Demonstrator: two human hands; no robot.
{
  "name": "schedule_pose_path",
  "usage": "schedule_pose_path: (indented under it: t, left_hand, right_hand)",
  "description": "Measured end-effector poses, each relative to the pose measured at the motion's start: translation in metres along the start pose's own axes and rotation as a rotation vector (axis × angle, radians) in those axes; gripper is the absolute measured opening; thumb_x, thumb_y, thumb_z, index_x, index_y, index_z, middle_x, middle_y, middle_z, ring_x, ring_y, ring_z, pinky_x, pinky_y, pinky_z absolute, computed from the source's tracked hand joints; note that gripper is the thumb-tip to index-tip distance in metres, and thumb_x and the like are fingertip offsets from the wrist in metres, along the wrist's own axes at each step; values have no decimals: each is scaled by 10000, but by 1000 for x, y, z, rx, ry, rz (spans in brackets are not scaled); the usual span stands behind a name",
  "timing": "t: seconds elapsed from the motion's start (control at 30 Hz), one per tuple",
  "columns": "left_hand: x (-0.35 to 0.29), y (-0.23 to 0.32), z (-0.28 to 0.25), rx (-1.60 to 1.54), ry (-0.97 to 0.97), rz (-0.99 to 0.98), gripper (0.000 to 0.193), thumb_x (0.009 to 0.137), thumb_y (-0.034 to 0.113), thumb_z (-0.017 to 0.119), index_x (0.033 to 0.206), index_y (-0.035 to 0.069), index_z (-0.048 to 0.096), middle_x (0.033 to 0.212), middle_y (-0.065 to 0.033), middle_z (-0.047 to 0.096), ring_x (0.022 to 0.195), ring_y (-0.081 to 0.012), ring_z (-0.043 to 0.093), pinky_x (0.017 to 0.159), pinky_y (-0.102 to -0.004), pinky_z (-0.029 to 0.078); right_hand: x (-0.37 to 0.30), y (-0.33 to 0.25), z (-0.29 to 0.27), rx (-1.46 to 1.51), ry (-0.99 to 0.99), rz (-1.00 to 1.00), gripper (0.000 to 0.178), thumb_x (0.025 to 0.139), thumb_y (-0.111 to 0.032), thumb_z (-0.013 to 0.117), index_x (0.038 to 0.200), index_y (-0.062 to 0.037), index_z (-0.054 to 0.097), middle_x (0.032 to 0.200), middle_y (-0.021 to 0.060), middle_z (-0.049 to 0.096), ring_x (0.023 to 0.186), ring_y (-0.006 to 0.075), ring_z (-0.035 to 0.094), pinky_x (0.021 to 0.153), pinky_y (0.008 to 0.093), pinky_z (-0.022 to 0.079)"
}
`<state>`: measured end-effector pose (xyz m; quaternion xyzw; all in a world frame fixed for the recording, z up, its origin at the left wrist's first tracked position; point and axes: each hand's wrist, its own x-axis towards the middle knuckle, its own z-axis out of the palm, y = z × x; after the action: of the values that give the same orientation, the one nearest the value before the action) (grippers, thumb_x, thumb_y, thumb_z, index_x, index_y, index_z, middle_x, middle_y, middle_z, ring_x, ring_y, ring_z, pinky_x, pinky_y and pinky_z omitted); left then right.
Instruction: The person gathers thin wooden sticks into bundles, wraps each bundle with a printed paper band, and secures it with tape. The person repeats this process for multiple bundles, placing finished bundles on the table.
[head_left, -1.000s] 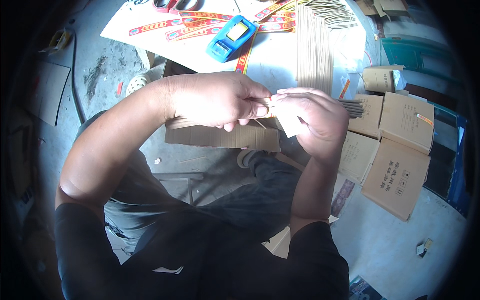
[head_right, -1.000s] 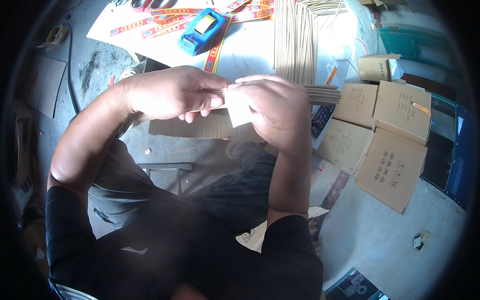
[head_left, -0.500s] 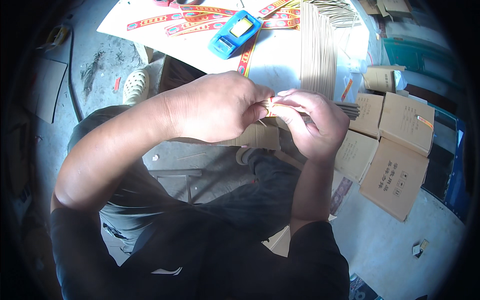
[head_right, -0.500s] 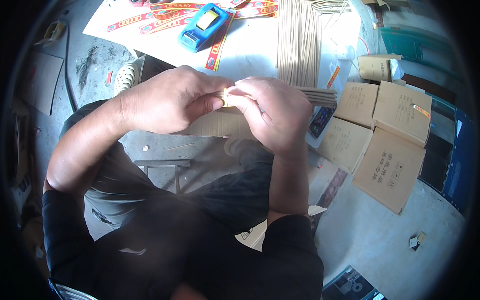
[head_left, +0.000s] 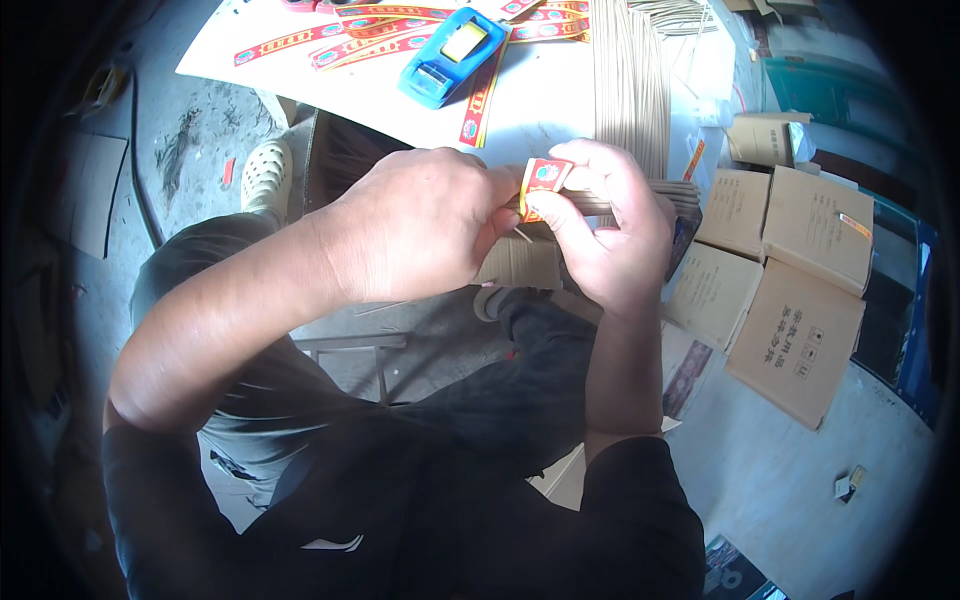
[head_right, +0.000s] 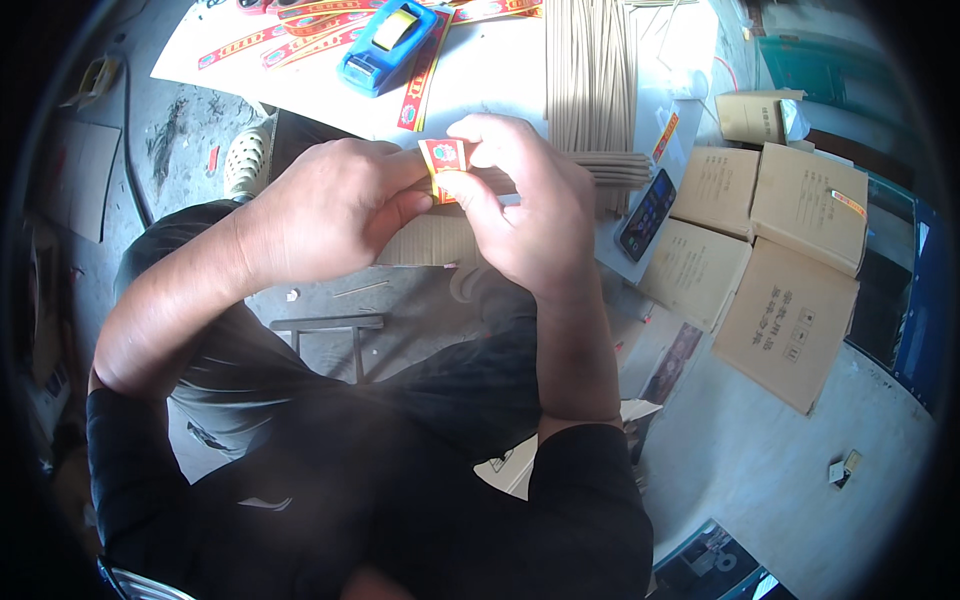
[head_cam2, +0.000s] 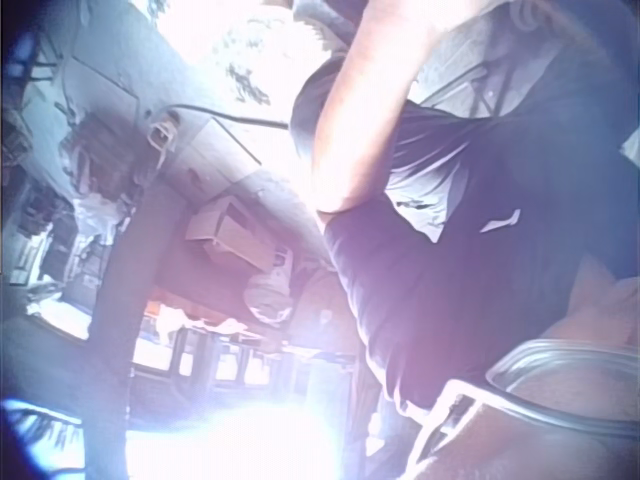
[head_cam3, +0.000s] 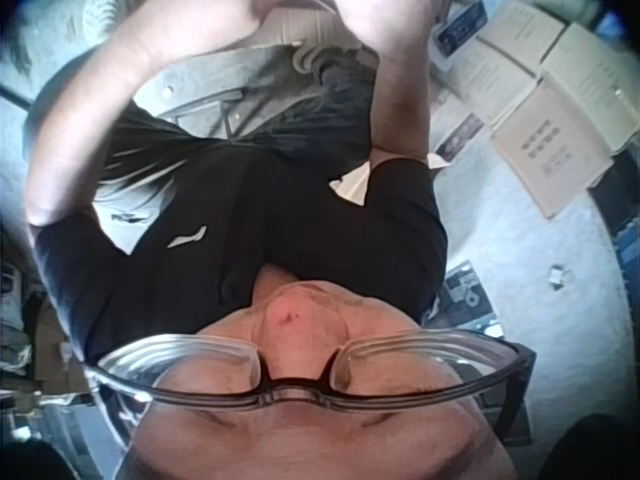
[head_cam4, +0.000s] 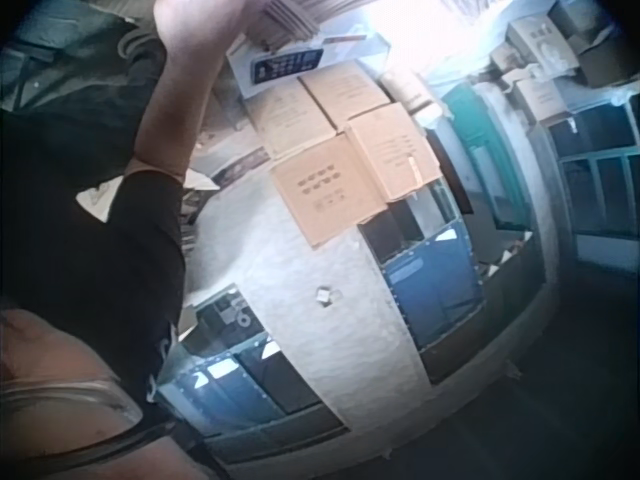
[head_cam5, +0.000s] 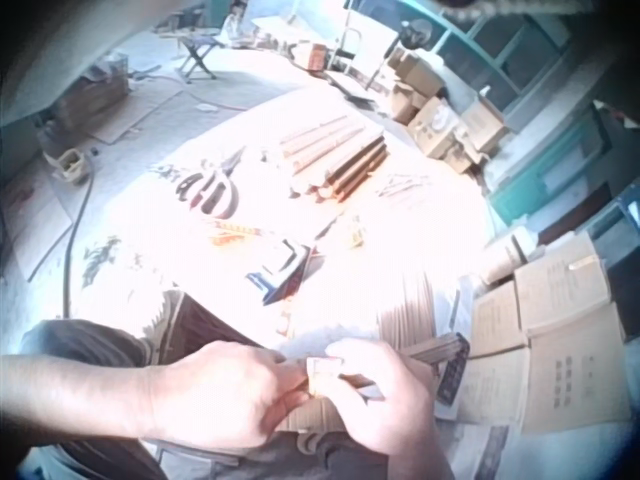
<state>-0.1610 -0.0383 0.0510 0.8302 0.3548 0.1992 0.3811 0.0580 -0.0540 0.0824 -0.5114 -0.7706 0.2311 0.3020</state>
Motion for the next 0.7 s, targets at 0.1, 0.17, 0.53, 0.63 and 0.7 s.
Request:
schedule_pose_path:
  t: [0.1,0.17,0.53,0.63,0.7]
  left_hand:
    - [0,1,0,30,0,-1,179,997,168,643,1002,-9,661,755,-199,706,778,-394,737,720,-502,596]
    - [0,1,1,51,-19,-16,182,997,170,646,1001,-12,660,762,-197,709,780,-391,740,720,-497,599]
    - [-2,-1,-1,101,-22,-45,225,984,184,666,1006,-37,632,814,-211,721,772,-390,742,713,-498,604]
    - [-1,-1,0,109,-17,-46,230,985,190,665,1008,-37,629,820,-210,720,766,-395,740,711,-501,604]
    - [-2,-1,0,115,-3,-42,235,986,194,663,1013,-38,629,824,-209,719,761,-399,739,709,-502,604]
  right_hand:
    - [0,1,1,-20,3,10,391,858,9,838,1226,8,705,973,101,810,910,126,763,830,284,602]
    - [-1,1,2,15,-13,78,409,856,10,839,1241,10,701,969,101,810,912,121,760,828,283,602]
    - [4,5,5,144,-66,207,366,876,51,809,1230,60,714,1075,110,801,917,105,748,838,270,601]
    - [5,6,5,131,-56,198,252,879,49,805,1120,81,737,1214,129,769,932,110,748,838,271,600]
    - [6,6,6,126,-58,203,193,879,51,799,1058,89,739,1288,137,740,939,117,750,836,275,600]
